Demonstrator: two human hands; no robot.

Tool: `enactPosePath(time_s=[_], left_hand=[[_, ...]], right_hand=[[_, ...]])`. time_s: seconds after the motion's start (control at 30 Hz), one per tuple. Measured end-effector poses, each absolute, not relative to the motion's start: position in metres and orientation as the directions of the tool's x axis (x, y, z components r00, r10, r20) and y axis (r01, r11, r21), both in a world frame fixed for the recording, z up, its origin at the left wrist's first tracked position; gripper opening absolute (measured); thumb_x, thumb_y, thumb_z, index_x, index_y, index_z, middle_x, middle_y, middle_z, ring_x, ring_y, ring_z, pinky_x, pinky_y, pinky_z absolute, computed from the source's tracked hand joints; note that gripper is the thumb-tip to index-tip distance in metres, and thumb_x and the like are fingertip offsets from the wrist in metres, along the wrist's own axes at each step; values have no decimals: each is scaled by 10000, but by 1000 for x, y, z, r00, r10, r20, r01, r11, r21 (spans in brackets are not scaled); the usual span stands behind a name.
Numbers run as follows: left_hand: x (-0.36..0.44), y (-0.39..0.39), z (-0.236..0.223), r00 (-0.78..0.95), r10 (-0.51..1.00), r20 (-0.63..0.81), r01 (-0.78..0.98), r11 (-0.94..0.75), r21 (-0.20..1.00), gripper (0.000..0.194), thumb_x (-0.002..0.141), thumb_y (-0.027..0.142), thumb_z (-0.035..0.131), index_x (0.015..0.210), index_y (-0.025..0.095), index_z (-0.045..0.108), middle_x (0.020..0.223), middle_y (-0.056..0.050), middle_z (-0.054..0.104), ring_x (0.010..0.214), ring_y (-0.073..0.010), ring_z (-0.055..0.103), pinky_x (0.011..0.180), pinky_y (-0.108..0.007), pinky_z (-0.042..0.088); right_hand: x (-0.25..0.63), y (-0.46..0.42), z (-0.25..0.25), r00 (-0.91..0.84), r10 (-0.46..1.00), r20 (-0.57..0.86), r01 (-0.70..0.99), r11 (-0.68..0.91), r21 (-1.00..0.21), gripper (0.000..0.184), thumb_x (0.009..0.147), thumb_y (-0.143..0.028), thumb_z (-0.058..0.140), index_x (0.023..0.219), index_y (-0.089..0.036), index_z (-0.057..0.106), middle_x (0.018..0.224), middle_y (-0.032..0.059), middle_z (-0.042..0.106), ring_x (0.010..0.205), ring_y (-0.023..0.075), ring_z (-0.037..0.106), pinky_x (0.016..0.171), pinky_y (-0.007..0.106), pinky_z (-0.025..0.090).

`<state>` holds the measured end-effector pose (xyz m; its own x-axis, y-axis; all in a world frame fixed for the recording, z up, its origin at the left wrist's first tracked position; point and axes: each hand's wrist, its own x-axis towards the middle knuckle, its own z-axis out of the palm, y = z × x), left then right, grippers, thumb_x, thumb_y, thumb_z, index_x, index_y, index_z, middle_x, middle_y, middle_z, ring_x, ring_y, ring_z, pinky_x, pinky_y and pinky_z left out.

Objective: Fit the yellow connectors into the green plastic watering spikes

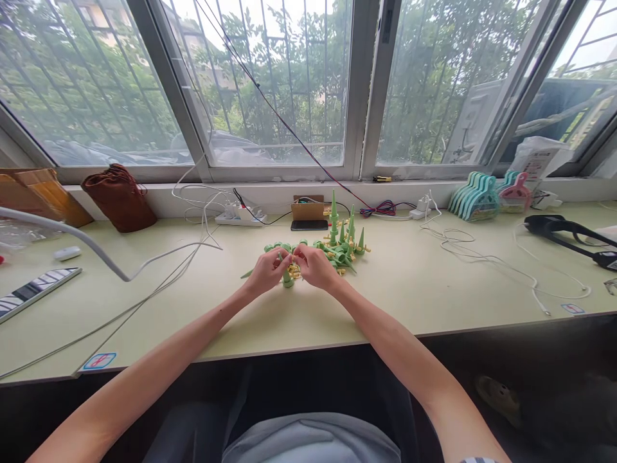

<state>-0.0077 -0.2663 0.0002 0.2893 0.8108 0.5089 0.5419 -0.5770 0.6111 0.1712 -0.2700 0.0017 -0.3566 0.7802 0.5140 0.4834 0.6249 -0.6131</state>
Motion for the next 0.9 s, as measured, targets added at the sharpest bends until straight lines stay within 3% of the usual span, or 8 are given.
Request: enactPosePath(time_s=[0.37, 0.5, 0.7, 0.9], left_hand=[[-8, -266, -1, 300, 811, 502, 540, -578, 612, 265, 940, 385, 496, 758, 194, 521, 757, -3, 556, 549, -106, 414, 524, -249, 339], [-9, -267, -1, 350, 822, 450, 543, -569, 617, 247, 923, 395, 537, 776, 196, 530, 642, 35, 509, 489, -94, 366, 501, -243, 310], [-11, -267, -2, 470, 797, 380, 557, -601, 573, 321, 876, 459, 607, 717, 181, 589, 649, 28, 557, 520, -90, 378, 535, -238, 330], [-11, -266, -1, 471, 821, 323, 573, -563, 596, 421, 826, 589, 650, 709, 184, 650, 525, 58, 400, 523, -105, 326, 520, -244, 284]], right_hand=[[172, -267, 1, -313, 802, 509, 510, 594, -622, 160, 948, -260, 432, 915, -189, 571, 793, 29, 650, 672, 146, 532, 684, 240, 403], [172, -268, 2, -295, 794, 531, 526, 599, -603, 166, 951, -263, 422, 891, -190, 559, 744, 17, 614, 637, 142, 501, 665, 237, 389], [173, -268, 2, -280, 807, 520, 531, 581, -617, 178, 962, -266, 404, 883, -192, 546, 739, 9, 592, 633, 140, 526, 657, 232, 390], [172, -266, 0, -278, 795, 539, 527, 596, -606, 185, 960, -258, 419, 878, -187, 570, 723, 6, 594, 635, 134, 524, 656, 230, 388]])
